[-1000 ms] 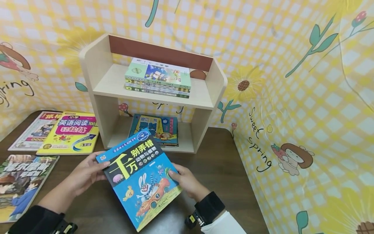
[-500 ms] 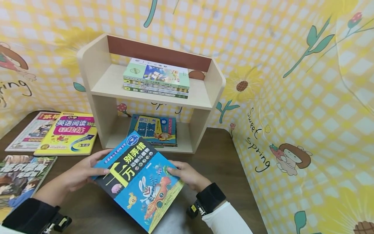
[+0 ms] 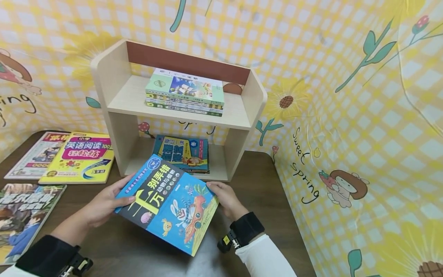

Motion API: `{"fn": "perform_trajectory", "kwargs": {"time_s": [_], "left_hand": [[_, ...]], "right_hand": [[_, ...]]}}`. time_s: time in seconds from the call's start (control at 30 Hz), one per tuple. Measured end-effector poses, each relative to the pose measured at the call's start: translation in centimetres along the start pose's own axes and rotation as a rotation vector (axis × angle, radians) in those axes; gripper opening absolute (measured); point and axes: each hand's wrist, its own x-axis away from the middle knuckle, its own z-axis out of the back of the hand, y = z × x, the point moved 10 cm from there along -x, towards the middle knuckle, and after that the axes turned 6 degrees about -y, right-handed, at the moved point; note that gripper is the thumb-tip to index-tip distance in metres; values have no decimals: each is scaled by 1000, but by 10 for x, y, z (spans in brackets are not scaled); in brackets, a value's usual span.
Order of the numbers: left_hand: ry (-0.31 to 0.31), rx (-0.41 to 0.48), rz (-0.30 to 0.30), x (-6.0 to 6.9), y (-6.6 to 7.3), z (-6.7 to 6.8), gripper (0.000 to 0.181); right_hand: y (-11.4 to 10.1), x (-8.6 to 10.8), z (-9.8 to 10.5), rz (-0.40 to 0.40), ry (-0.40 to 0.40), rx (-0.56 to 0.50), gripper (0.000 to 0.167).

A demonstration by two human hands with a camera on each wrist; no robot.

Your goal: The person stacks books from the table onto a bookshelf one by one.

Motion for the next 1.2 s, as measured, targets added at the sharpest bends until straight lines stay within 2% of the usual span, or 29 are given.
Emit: {"fn": "perform_trajectory", "kwargs": {"time_s": [0.23,0.4,0.6,0.77,0.9,1.1,1.2], "left_hand": [[80,52,-9,2,-1,-2,79],[114,75,-42,1,2,-1,79],[182,118,-80,-2,5,4,76],[241,155,-97,-3,6,10,77],[280,168,-98,-4,7,14,78],[305,144,-97,-5,8,15,79],[308,133,-82,-6,8,15,79]], "right_hand": [[2,-1,-3,52,43,-180,42],[-1,4,-12,72,54,-236,43],[-12,8,-30,130,11,-217,48],[-16,13,-35,130,63,-103,60],[-18,14,-39,153,69,-30,69],[-19,15,-48,233,11,-53,85],[-23,15,-52,320,-43,-94,95]]}}
